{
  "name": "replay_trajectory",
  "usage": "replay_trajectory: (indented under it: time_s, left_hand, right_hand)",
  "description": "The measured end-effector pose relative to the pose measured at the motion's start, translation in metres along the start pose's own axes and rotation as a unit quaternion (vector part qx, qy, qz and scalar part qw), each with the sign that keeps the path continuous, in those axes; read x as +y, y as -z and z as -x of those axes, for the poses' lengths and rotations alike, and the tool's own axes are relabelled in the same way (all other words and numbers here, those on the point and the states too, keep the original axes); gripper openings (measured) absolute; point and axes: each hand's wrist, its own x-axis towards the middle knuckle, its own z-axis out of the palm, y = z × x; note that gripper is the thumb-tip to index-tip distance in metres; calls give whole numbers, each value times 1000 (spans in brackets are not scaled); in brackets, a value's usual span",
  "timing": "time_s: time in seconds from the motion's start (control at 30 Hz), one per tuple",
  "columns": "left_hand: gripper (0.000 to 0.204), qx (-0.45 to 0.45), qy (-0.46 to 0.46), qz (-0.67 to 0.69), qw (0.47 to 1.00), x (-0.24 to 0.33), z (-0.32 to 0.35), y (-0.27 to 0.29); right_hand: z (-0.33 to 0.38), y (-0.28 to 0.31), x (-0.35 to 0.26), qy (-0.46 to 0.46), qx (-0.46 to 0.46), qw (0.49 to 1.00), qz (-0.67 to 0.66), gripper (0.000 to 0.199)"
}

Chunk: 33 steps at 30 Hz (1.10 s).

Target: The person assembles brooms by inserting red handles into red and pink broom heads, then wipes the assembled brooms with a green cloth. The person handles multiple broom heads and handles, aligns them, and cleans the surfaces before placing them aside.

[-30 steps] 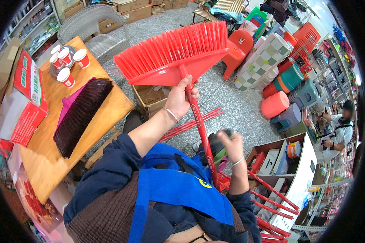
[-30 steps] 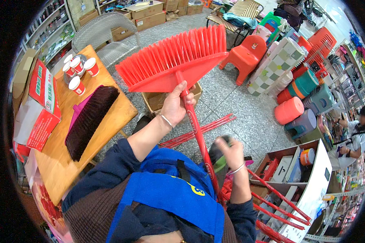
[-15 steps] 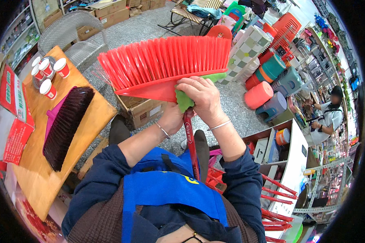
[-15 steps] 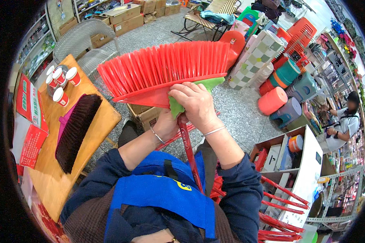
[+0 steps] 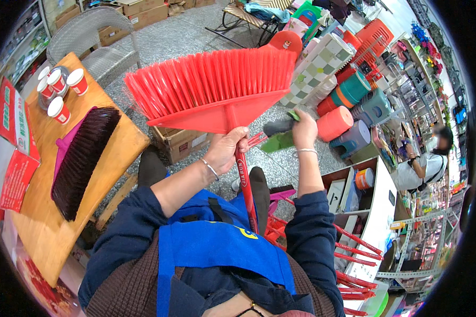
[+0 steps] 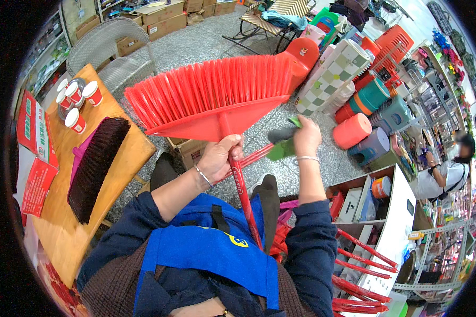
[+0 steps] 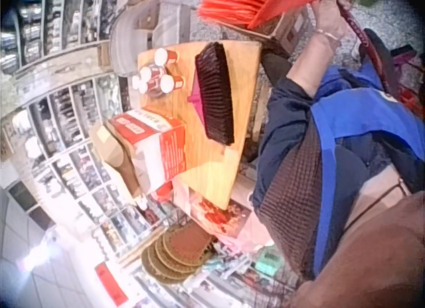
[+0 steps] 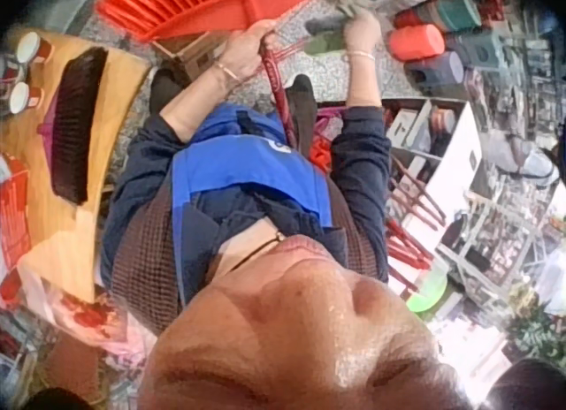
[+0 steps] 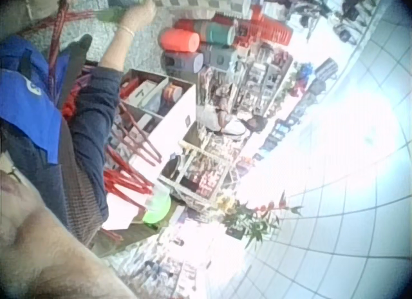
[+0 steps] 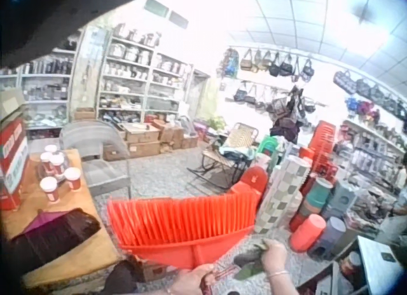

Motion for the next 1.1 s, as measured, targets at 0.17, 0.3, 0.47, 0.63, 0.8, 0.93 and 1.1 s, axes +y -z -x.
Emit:
replay_trajectory:
  time_s: [0.17, 0.3, 0.47, 0.63, 0.8, 0.93, 1.1]
  left_hand:
    - [12, -32, -44, 15, 998, 28, -15, 0]
    - [17, -62, -50, 18, 997, 41, -36, 0]
    - [20, -132, -6, 63, 989, 38, -48, -9]
    - [16, -21, -105, 27, 994, 39, -52, -21]
    - [88, 9, -304, -190, 934, 50, -30, -13]
    - [75, 14, -325, -247, 913, 66, -25, -20]
    - [46, 145, -310, -150, 927, 97, -36, -7]
  right_hand:
    - [80, 20, 18, -261, -278, 824, -418, 25]
    - [144, 48, -26, -135, -396, 744, -522, 35]
    - [159, 46, -69, -44, -339, 852, -396, 24]
    - [146, 39, -75, 21, -188, 963, -193, 21]
    - [141, 32, -87, 48, -73, 989, -118, 24]
    - [145, 27, -101, 108, -39, 989, -93, 36]
    - [144, 26, -104, 152, -36, 979, -131, 41]
